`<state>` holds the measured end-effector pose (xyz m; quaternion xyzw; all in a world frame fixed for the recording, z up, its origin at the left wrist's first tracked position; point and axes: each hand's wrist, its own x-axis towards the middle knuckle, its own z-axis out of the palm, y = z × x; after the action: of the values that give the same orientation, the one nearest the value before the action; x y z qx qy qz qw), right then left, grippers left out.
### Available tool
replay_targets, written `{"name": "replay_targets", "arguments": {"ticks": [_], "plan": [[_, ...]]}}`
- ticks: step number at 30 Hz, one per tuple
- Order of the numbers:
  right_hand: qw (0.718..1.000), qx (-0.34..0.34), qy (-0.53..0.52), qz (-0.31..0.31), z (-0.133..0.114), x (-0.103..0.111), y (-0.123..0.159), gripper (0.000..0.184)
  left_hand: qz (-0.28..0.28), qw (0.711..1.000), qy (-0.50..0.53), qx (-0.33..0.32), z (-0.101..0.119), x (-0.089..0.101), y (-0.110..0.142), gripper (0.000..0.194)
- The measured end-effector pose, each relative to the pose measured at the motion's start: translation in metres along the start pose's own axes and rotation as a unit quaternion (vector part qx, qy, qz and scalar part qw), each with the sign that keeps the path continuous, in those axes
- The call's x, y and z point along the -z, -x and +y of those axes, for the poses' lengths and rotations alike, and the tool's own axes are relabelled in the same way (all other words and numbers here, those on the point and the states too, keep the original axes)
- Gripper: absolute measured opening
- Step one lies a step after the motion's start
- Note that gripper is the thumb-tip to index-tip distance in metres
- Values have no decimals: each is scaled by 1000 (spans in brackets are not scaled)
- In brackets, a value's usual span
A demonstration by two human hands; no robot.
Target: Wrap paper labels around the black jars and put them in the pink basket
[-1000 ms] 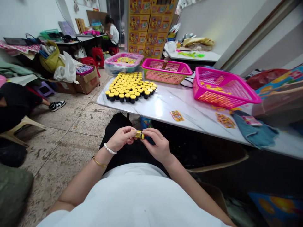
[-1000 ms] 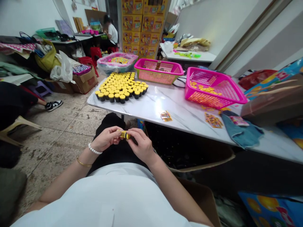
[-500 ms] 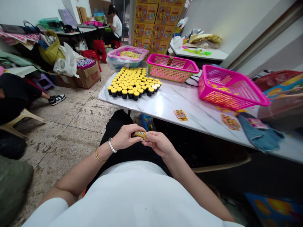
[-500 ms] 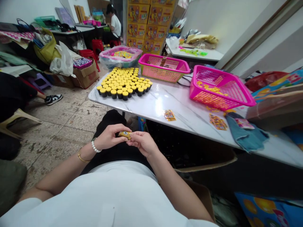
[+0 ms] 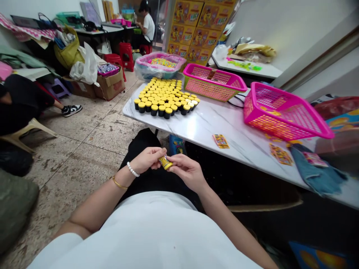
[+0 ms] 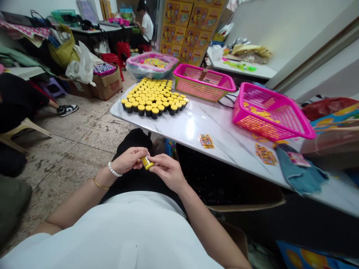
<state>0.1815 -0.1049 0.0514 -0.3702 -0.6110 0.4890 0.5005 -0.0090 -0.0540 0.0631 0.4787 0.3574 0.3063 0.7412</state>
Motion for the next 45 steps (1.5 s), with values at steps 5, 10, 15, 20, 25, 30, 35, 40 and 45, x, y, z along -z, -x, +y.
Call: {"name": "replay_targets", "arguments": {"ticks": [5, 10, 15, 20, 25, 30, 35, 40, 45], "plan": [[994, 43, -15, 103, -2, -13, 1, 11, -6, 998, 58, 21, -3, -5, 3, 60], [996, 29, 26, 78, -6, -18, -1, 19, -20, 994, 105, 28, -9, -7, 5, 60], [992, 17, -56, 108, 2, -20, 2, 12, -72, 984, 155, 46, -17, -5, 5, 53], [993, -28, -53, 99, 10, -21, 7, 16, -19, 988, 139, 64, -27, -5, -1, 54], [992, -34, -3, 120, 11, -18, 8, 15, -19, 985, 160, 65, -28, -9, -1, 55], [963, -138, -167, 160, 28, -26, 6, 29, -2, 985, 164, 57, -32, -12, -2, 52], [965, -154, -108, 182, 40, -32, 6, 27, 46, 983, 170, 44, -46, -12, -7, 51], [972, -61, 129, 185, 40, -27, 10, 31, 92, 981, 166, 43, -54, -12, -10, 52], [968, 3, 178, 178, 37, -25, 10, 25, 103, 984, 136, 40, -49, -7, -8, 54]]}}
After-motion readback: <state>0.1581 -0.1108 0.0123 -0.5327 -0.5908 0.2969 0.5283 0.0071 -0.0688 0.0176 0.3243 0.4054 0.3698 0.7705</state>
